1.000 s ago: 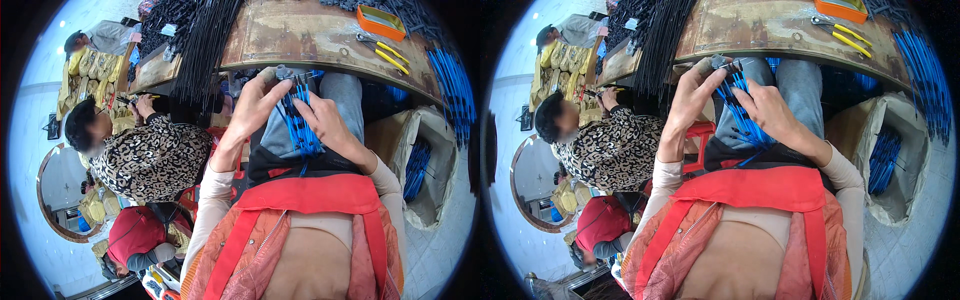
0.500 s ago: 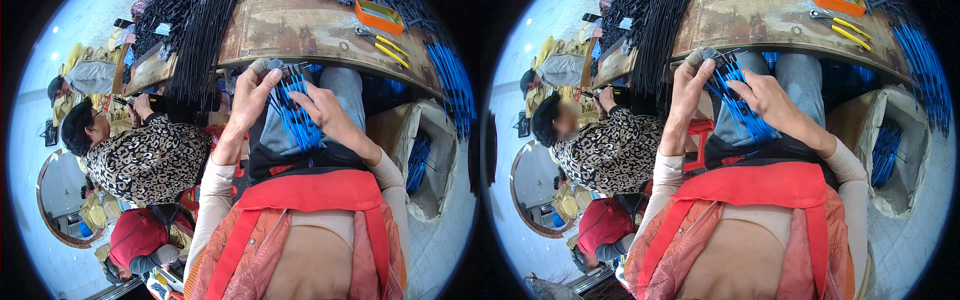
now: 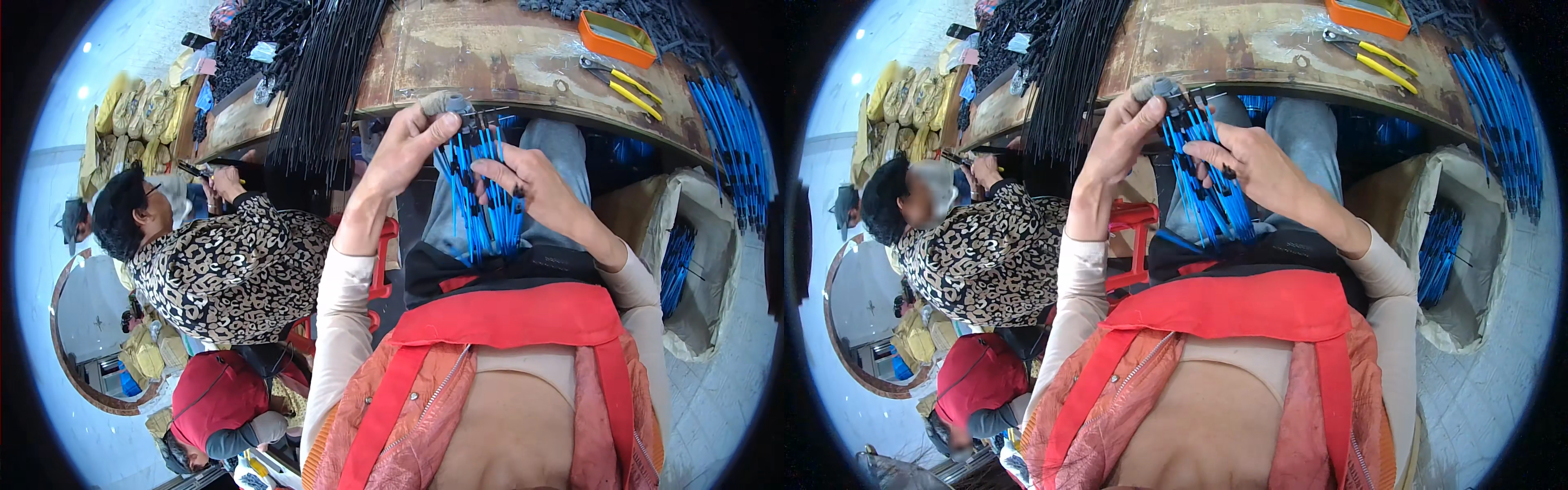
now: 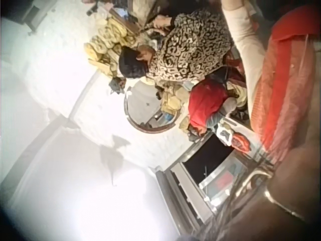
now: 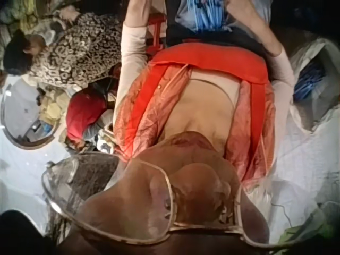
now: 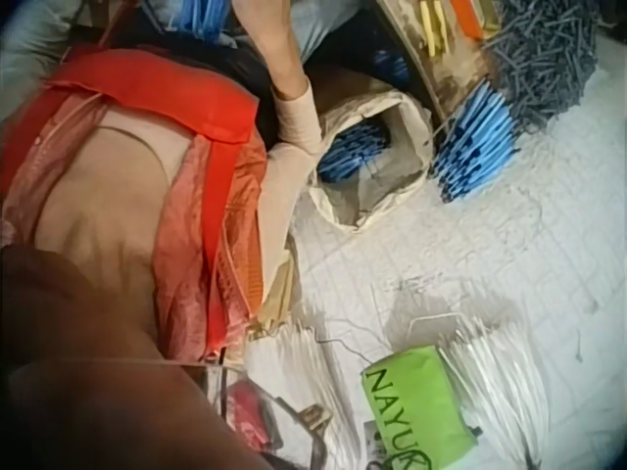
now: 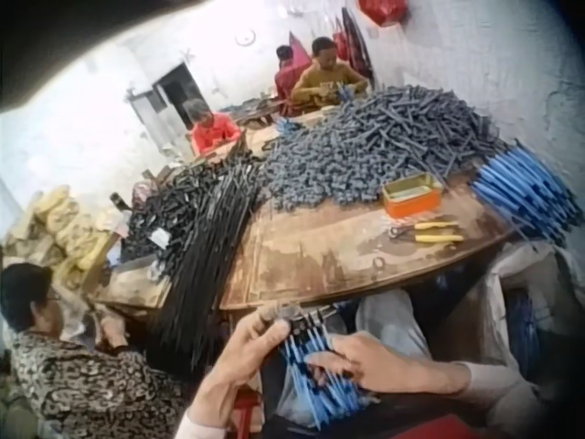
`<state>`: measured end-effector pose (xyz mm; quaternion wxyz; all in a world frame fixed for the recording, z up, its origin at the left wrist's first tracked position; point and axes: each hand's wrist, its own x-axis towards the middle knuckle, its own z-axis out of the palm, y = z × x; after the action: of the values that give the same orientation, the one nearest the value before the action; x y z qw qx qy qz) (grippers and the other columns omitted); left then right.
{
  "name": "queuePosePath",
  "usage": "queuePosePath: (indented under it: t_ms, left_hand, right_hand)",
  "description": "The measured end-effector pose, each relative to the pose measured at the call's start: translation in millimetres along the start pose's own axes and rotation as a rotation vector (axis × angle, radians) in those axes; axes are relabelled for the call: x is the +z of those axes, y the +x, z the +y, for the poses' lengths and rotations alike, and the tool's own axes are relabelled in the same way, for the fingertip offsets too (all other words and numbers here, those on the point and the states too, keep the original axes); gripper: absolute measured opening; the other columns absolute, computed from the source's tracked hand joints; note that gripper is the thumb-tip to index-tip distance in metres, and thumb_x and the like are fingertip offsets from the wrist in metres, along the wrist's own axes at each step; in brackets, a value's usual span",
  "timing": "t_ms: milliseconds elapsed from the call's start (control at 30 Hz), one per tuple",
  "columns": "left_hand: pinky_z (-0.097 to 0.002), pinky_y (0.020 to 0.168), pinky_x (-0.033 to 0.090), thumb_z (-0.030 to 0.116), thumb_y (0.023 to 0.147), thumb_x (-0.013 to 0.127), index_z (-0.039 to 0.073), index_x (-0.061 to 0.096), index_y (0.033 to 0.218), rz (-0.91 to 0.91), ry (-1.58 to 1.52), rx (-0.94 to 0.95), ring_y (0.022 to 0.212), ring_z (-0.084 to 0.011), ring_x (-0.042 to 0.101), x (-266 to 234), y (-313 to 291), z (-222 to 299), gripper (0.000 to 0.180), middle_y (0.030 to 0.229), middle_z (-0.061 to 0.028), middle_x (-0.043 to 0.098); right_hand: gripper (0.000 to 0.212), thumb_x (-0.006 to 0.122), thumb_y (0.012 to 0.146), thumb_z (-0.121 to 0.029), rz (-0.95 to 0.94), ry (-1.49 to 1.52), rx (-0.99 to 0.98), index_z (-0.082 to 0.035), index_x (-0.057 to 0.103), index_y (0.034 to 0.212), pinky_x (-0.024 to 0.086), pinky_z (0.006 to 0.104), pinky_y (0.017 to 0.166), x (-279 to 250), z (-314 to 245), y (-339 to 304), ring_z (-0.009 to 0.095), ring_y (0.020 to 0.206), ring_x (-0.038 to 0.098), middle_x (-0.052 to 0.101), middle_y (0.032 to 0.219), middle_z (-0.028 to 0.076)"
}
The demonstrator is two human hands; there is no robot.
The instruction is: The person retrieves plastic umbrella ribs from a bag, aligns them, and threads a wire through their base holes. They then wrap the wired ribs around a central hub and secure them by twisting and cutting the wire using pliers.
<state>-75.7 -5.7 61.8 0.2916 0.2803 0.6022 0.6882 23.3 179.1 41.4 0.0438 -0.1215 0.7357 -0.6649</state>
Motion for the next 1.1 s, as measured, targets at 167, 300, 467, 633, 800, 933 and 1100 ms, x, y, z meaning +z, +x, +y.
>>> queuePosePath:
  t_ms: [167,300,467,633,800,933,1100]
  left_hand:
    - [-0.0273,0.089,0.044,0.023,0.099,0.053,-0.004,0.056,0.116,0.150,0.195,0.072,0.095,-0.0106,0.056,16,-7,3,0.032,0.103,-0.0039,0.063]
    - [-0.0286,0.086,0.045,0.025,0.100,0.051,-0.004,0.056,0.115,0.261,0.336,0.161,0.093,-0.0109,0.056,21,-11,-3,0.033,0.099,-0.0102,0.064]
    - [-0.0262,0.079,0.050,0.025,0.099,0.054,-0.003,0.055,0.115,0.423,0.404,0.042,0.086,-0.0132,0.063,43,-16,-3,0.032,0.097,-0.0110,0.067]
    - [-0.0257,0.067,0.053,0.025,0.100,0.052,-0.003,0.054,0.114,0.450,0.393,0.110,0.080,-0.0135,0.064,46,-20,-11,0.032,0.097,-0.0133,0.067]
    - [-0.0271,0.048,0.056,0.029,0.101,0.046,-0.003,0.051,0.116,0.286,0.090,0.188,0.068,-0.0182,0.067,49,-19,0,0.036,0.103,-0.0183,0.065]
    - [-0.0325,0.062,0.060,0.032,0.100,0.049,-0.004,0.050,0.120,0.148,0.061,0.171,0.081,-0.0251,0.069,47,-18,15,0.041,0.111,-0.0196,0.063]
    - [-0.0435,0.096,0.049,0.039,0.096,0.053,-0.006,0.045,0.129,0.065,-0.096,0.139,0.110,-0.0329,0.061,47,-20,-15,0.056,0.115,-0.0202,0.061]
  right_hand:
    - [0.032,0.055,0.097,-0.027,0.014,-0.029,0.079,0.003,0.064,0.093,0.048,0.0311,0.061,0,0,5,0.016,0.065,0.064,0.065,0.070,0.009]
    - [0.030,0.055,0.097,-0.026,0.013,0.001,0.097,0.002,0.065,0.093,0.048,0.0317,0.062,5,2,8,0.016,0.065,0.064,0.066,0.070,0.010]
    - [0.033,0.055,0.097,-0.028,-0.015,-0.044,0.046,0.003,0.064,0.091,0.047,0.0325,0.061,8,6,7,0.017,0.064,0.063,0.065,0.069,0.010]
    - [0.038,0.053,0.098,-0.031,-0.043,-0.001,0.036,0.004,0.062,0.086,0.046,0.0311,0.059,10,4,1,0.015,0.062,0.060,0.063,0.067,0.009]
    - [0.043,0.051,0.099,-0.037,-0.081,0.021,0.058,0.003,0.062,0.084,0.045,0.0300,0.057,3,-16,-4,0.014,0.060,0.059,0.062,0.065,0.008]
    - [0.045,0.050,0.099,-0.038,0.041,-0.059,-0.037,0.003,0.061,0.085,0.044,0.0328,0.055,2,-10,-10,0.019,0.056,0.058,0.059,0.062,0.011]
    - [0.044,0.049,0.099,-0.037,0.072,-0.050,-0.035,0.004,0.060,0.090,0.043,0.0369,0.054,12,13,-21,0.027,0.053,0.052,0.055,0.060,0.017]
